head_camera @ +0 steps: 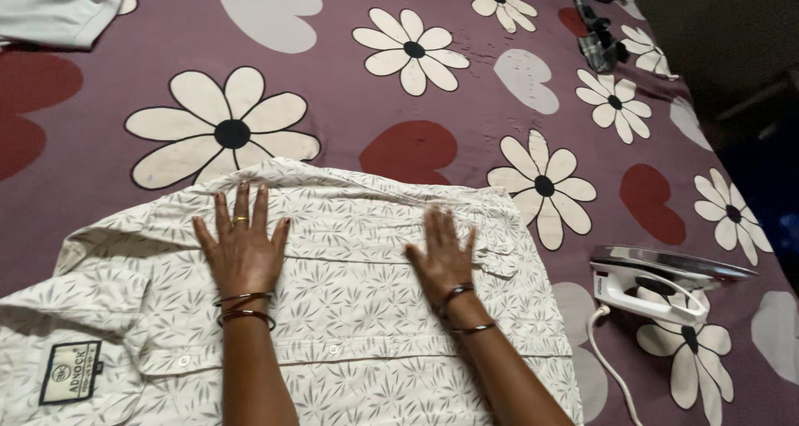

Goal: The person irons a white patterned shirt laid out on a bed. They use an electric iron to smooth the fabric, moving it across the shirt's body and sleeves while occasionally adjusting the garment with their hands.

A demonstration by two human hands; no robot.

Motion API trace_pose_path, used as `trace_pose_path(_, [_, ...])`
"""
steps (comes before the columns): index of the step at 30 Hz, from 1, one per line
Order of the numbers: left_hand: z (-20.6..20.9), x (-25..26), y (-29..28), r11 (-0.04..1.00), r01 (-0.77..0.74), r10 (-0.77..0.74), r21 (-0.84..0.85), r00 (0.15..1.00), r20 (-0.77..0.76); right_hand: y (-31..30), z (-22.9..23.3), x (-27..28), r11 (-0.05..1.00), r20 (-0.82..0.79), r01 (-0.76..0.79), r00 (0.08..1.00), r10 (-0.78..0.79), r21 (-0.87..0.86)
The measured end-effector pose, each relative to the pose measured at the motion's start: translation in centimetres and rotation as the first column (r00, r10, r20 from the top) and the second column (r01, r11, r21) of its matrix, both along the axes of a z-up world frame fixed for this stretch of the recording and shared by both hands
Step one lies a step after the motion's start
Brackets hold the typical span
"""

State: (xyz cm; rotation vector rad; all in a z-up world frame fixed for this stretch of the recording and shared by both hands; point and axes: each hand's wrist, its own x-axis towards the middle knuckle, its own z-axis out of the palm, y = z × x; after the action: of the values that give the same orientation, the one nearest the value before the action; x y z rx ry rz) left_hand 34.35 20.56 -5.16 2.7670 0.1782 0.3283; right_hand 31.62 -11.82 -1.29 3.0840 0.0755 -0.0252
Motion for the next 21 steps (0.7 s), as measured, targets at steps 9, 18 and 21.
trace_pose_path(9, [-0.1, -0.1, -0.1, 0.999, -0.026, 0.027, -0.032, 0.999, 0.045, -13.9, -2.5, 1.2, 0.971, 0.103, 0.188, 0.973, -0.205, 0.147])
trace_pose_path(18, [0.1, -0.3, 0.0, 0.999, -0.014, 0.016, -0.032, 0.998, 0.053, -19.1, -3.4, 6.0, 0.958, 0.287, 0.141, 0.934, -0.212, 0.248])
trace_pose_path(21, [0.1, -0.4, -0.1, 0.999, -0.017, 0.018, -0.027, 0.999, 0.04, -19.1, -2.3, 6.8, 0.962, 0.315, 0.146, 0.924, -0.216, 0.232])
